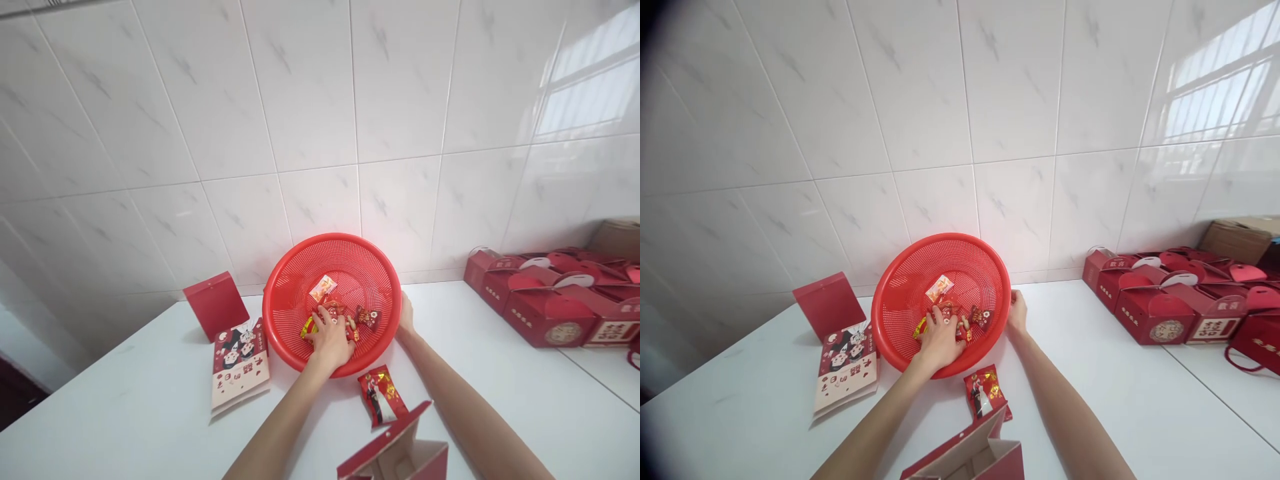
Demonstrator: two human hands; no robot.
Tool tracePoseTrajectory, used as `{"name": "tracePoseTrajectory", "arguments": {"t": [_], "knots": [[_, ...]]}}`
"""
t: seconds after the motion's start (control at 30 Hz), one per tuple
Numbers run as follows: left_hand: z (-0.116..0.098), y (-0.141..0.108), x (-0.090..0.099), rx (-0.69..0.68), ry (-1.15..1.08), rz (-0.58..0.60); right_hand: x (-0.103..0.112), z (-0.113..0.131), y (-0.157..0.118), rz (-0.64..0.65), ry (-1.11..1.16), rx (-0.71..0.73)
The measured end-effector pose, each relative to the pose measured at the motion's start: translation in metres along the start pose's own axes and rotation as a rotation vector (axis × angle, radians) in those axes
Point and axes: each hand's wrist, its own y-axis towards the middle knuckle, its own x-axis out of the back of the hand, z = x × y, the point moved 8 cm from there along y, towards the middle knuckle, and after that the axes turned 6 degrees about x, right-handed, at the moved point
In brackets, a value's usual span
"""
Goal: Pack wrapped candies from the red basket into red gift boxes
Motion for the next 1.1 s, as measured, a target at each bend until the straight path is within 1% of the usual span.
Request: {"name": "tracePoseTrajectory", "arguments": {"t": [0.1, 0.17, 0.23, 0.3, 0.37, 0.43, 0.47, 0.53, 0.6, 0.67, 0.77, 0.87, 0.93, 1.0, 1.07, 1.1], "knots": [[-0.007, 0.008, 0.002, -0.016, 0.023, 0.031, 0.027, -0.002, 0.002, -0.136, 0.018, -0.047], [-0.01, 0.013, 0.003, -0.027, 0.033, 0.074, 0.047, 0.006, 0.005, -0.249, 0.032, -0.037], [-0.011, 0.015, 0.006, -0.035, 0.042, 0.111, 0.062, 0.025, 0.01, -0.343, 0.043, 0.014], [-0.013, 0.017, 0.008, -0.039, 0.056, 0.117, 0.066, 0.053, 0.016, -0.378, 0.056, 0.104], [-0.014, 0.017, 0.009, -0.035, 0.081, 0.097, 0.057, 0.086, 0.02, -0.324, 0.071, 0.213], [-0.015, 0.018, 0.009, -0.027, 0.112, 0.075, 0.037, 0.113, 0.019, -0.199, 0.079, 0.309], [-0.016, 0.017, 0.008, -0.029, 0.125, 0.072, 0.027, 0.122, 0.016, -0.131, 0.075, 0.343], [-0.018, 0.017, 0.007, -0.048, 0.137, 0.066, 0.008, 0.132, 0.009, -0.023, 0.056, 0.389], [-0.019, 0.016, 0.007, -0.068, 0.138, 0.06, -0.001, 0.134, 0.003, 0.021, 0.029, 0.416], [-0.02, 0.016, 0.008, -0.075, 0.144, 0.057, -0.003, 0.132, 0.001, 0.022, 0.003, 0.435], [-0.021, 0.016, 0.01, -0.077, 0.148, 0.057, -0.001, 0.129, 0.004, 0.008, -0.026, 0.441], [-0.022, 0.015, 0.011, -0.086, 0.128, 0.053, 0.009, 0.121, 0.013, -0.04, -0.051, 0.394], [-0.02, 0.014, 0.011, -0.091, 0.098, 0.049, 0.02, 0.107, 0.018, -0.106, -0.07, 0.321], [-0.018, 0.013, 0.012, -0.095, 0.061, 0.035, 0.032, 0.087, 0.019, -0.171, -0.095, 0.229], [-0.015, 0.011, 0.013, -0.099, 0.04, 0.027, 0.039, 0.066, 0.016, -0.185, -0.127, 0.157], [-0.015, 0.011, 0.013, -0.104, 0.041, 0.027, 0.039, 0.057, 0.013, -0.164, -0.142, 0.138]]}}
